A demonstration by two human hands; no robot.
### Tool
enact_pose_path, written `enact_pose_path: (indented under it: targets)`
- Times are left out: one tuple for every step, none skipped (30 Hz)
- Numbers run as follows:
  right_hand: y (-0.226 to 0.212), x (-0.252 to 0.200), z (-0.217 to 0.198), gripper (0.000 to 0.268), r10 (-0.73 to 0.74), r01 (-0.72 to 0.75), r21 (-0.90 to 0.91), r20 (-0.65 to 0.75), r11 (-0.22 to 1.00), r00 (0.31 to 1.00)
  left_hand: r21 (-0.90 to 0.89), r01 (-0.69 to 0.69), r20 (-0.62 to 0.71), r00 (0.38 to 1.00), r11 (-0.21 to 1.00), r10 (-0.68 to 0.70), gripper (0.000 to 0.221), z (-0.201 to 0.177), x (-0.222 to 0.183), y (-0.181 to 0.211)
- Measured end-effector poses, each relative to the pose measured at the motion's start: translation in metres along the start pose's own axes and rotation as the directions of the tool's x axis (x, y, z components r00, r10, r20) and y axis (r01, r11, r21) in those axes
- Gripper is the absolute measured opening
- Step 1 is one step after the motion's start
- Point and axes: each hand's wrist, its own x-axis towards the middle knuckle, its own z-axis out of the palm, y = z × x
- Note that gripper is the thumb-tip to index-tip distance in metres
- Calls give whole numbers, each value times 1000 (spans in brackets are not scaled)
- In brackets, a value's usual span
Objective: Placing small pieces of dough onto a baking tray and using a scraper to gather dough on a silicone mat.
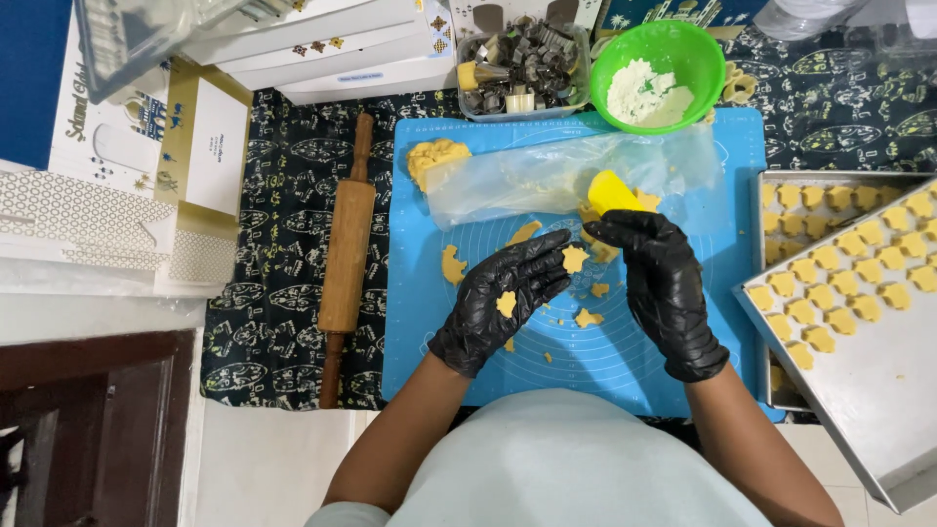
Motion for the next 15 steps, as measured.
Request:
enact_pose_path:
  targets:
    - [5,-1,-1,31,14,-13,134,-10,991,1000,7,9,-12,1000,1000,-8,72,2,0,1]
    - [10,-2,-3,31,29,-23,265,-19,964,999,14,18,-23,1000,1000,-17,71,4,1,2]
    - [21,-2,-6,31,29,-23,265,-20,964,999,14,18,-22,1000,1000,-18,71,8,2,3]
    - [31,-4,-10,28,-10,6,246,15,969,1000,23,32,-41,999,999,-31,69,13,2,4]
    - [41,-5,-13,25,-49,36,229,50,973,998,31,45,-59,997,998,-43,68,18,3,5]
    - [40,-4,-12,25,-48,36,228,49,973,998,31,46,-59,997,998,-44,68,24,3,6]
    - [39,-4,-12,25,-45,39,146,38,988,998,39,60,-78,995,997,-57,66,30,4,7]
    - [37,-3,-11,24,-43,41,64,28,997,999,49,74,-95,993,996,-69,65,36,5,8]
    - [31,-4,-10,24,-43,41,64,28,997,999,49,74,-95,993,996,-69,65,41,7,9]
    - [24,-4,-9,18,-66,65,20,34,998,997,59,89,-113,990,994,-82,63,47,8,9]
    - [18,-5,-8,16,-88,90,-25,40,996,995,68,103,-131,987,992,-94,62,52,10,10]
    - [14,-7,-5,16,-88,89,-25,39,996,995,68,104,-131,987,992,-94,62,58,11,10]
    - [10,-9,-2,14,-80,83,-36,58,996,995,88,127,-125,985,988,-115,61,63,13,9]
    - [6,-11,0,13,-72,76,-48,77,996,994,108,149,-120,983,983,-136,60,67,14,8]
    - [4,-10,0,13,-72,76,-48,75,996,995,107,150,-120,983,983,-137,60,72,16,8]
